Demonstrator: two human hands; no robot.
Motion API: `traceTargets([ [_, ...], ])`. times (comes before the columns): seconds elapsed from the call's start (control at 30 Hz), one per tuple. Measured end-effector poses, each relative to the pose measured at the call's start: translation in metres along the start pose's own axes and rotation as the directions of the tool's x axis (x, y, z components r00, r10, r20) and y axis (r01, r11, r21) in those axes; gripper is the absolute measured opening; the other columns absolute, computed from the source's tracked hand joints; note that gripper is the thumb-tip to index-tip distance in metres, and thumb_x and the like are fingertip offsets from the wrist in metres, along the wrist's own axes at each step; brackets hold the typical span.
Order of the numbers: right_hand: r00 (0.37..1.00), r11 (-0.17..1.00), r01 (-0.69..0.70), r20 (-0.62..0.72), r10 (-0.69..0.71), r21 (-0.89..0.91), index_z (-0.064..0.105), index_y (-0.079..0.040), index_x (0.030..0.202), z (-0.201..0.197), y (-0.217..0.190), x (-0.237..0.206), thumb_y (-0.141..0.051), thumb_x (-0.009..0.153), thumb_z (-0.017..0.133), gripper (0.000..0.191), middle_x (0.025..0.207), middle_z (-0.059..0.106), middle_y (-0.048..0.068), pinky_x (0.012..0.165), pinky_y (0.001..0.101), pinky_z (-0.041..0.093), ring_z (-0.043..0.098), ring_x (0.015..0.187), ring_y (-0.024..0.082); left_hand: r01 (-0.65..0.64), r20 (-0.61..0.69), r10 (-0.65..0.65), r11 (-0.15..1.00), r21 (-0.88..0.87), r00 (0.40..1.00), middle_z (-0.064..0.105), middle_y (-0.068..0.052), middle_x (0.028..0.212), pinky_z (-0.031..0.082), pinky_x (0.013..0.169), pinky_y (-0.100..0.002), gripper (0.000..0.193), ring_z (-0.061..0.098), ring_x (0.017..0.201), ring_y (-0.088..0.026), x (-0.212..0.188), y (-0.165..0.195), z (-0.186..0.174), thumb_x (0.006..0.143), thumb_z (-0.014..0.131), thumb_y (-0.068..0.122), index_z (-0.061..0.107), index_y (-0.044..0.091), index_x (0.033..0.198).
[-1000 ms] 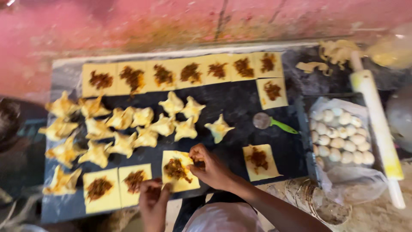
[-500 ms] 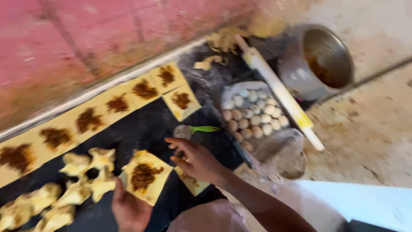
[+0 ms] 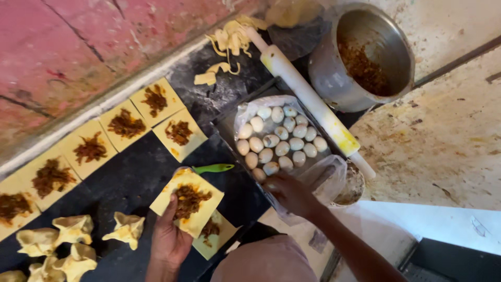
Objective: The person assembles samosas by placing a filling onto square dough sheets, adding a round dough ball, and folding the dough into a star shape. The finished samosas are placed on the work surface.
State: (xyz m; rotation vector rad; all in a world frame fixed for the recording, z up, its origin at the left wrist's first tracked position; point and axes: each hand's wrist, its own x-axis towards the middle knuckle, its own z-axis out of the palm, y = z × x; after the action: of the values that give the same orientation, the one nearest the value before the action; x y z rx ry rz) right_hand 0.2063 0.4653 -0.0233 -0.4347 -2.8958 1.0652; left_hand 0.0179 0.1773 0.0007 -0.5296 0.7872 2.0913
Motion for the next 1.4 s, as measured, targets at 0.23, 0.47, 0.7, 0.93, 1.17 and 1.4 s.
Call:
traceTargets([
  [0.23,0.992,0.993,-0.113,-0.060,0.110,-0.046,0.059,-0.007,0.113,0.001,-0.004,0.006,-0.010,0.081,0.075,0.037,0.109,0.064,0.017,0.082,0.0478,0.053,0.064,0.102,0.039,0.117,-0.090,-0.121,0.992,-0.045,0.989,0.073,-0.010,0.124,0.053,0.098,-0.042,0.042,0.071,0.111,-0.025,-0.002,-0.036,0.028,0.096,0.063,0.030,0.064,0.004,0.129],
  [0.47,0.977,0.932,0.018,-0.206,0.061,0.363,0.063,-0.006,0.119,-0.037,-0.063,0.038,-0.016,0.082,0.082,0.043,0.106,0.070,0.011,0.078,0.0319,0.058,0.073,0.092,0.023,-0.037,-0.152,0.045,0.998,0.056,0.987,0.073,-0.008,0.118,0.059,0.090,-0.044,0.033,0.072,0.104,-0.023,0.005,-0.042,0.021,0.094,0.066,0.022,0.065,0.007,0.124],
  [0.7,0.958,0.937,0.285,-0.089,-0.272,0.203,0.068,-0.007,0.118,-0.007,-0.152,0.071,-0.023,0.080,0.086,0.046,0.116,0.067,0.010,0.086,0.0389,0.056,0.067,0.106,0.029,-0.089,0.013,0.089,0.995,-0.048,0.996,0.072,-0.008,0.118,0.059,0.089,-0.036,0.033,0.071,0.105,-0.020,0.007,-0.047,0.027,0.100,0.063,0.022,0.064,0.005,0.128],
  [0.93,0.953,0.939,0.287,0.037,-0.299,0.188,0.067,-0.007,0.128,0.011,-0.153,0.084,-0.026,0.075,0.085,0.059,0.125,0.061,0.014,0.091,0.0396,0.053,0.061,0.116,0.032,-0.085,0.021,0.087,0.993,-0.082,0.996,0.072,-0.009,0.117,0.059,0.090,-0.037,0.036,0.071,0.106,-0.021,-0.011,-0.029,0.027,0.099,0.060,0.023,0.059,0.004,0.129],
  [1.17,0.888,0.894,0.420,0.130,-0.440,0.158,0.066,-0.006,0.130,0.020,-0.155,0.096,-0.025,0.079,0.084,0.057,0.123,0.066,0.012,0.094,0.0396,0.054,0.067,0.113,0.031,-0.200,0.058,0.194,0.975,0.100,0.979,0.070,-0.009,0.119,0.058,0.090,-0.034,0.048,0.068,0.108,-0.020,-0.016,-0.034,0.018,0.090,0.077,0.008,0.058,0.004,0.134],
  [1.4,0.936,0.844,0.288,0.052,-0.347,0.452,0.060,-0.007,0.142,-0.003,-0.145,0.111,-0.022,0.085,0.081,0.063,0.119,0.070,0.010,0.089,0.0286,0.057,0.070,0.102,0.017,-0.206,0.058,0.199,0.956,0.207,0.978,0.071,-0.006,0.120,0.056,0.096,-0.032,0.056,0.069,0.111,-0.017,-0.021,-0.030,0.011,0.080,0.078,-0.002,0.060,0.006,0.133],
])
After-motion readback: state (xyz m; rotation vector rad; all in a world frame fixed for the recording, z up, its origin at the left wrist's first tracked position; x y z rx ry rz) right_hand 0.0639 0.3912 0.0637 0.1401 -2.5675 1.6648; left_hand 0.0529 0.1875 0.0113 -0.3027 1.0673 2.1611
